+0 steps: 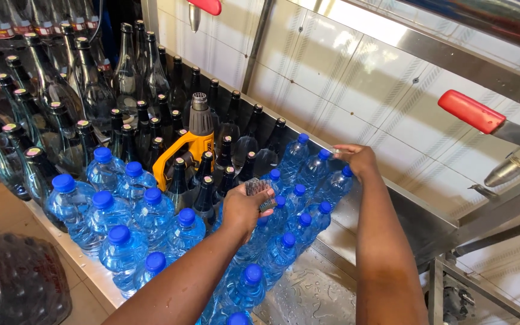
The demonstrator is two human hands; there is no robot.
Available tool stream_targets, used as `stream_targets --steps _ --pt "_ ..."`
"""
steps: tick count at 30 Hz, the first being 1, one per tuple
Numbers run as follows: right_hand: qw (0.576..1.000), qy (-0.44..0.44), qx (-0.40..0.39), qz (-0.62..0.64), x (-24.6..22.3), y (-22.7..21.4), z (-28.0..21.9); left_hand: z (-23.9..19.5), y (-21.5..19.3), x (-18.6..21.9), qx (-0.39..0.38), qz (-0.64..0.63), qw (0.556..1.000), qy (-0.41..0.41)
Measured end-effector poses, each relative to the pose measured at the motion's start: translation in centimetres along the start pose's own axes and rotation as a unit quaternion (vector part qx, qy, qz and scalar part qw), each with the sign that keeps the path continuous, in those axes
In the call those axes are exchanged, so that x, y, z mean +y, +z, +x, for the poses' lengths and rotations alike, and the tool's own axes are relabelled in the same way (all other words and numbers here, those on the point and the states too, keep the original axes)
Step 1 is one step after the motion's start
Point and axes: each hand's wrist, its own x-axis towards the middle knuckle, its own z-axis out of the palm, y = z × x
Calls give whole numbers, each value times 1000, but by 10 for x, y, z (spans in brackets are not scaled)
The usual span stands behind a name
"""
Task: The person fills clear plastic water bottles from a stainless steel tap, then moves to a counter to pick up a small black object. They return to the filling station and use a yellow heat gun to apply heat to the caps of the filled bottles.
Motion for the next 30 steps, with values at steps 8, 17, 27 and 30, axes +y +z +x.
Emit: stream_targets --steps 8,17,27,30 --pt "907 -258 169 -288 61 53 55 4 1 -6 -21 -57 998 -25" --pt "834 -457 114 -286 18 67 -41 -4 1 10 -14 -37 999 -19" --pt "942 -131 -172 258 -57 104 -185 -6 3 5 -35 -41 999 0" --pt "954 -113 -146 235 -61 98 -193 -2 2 2 -33 -23 999 9"
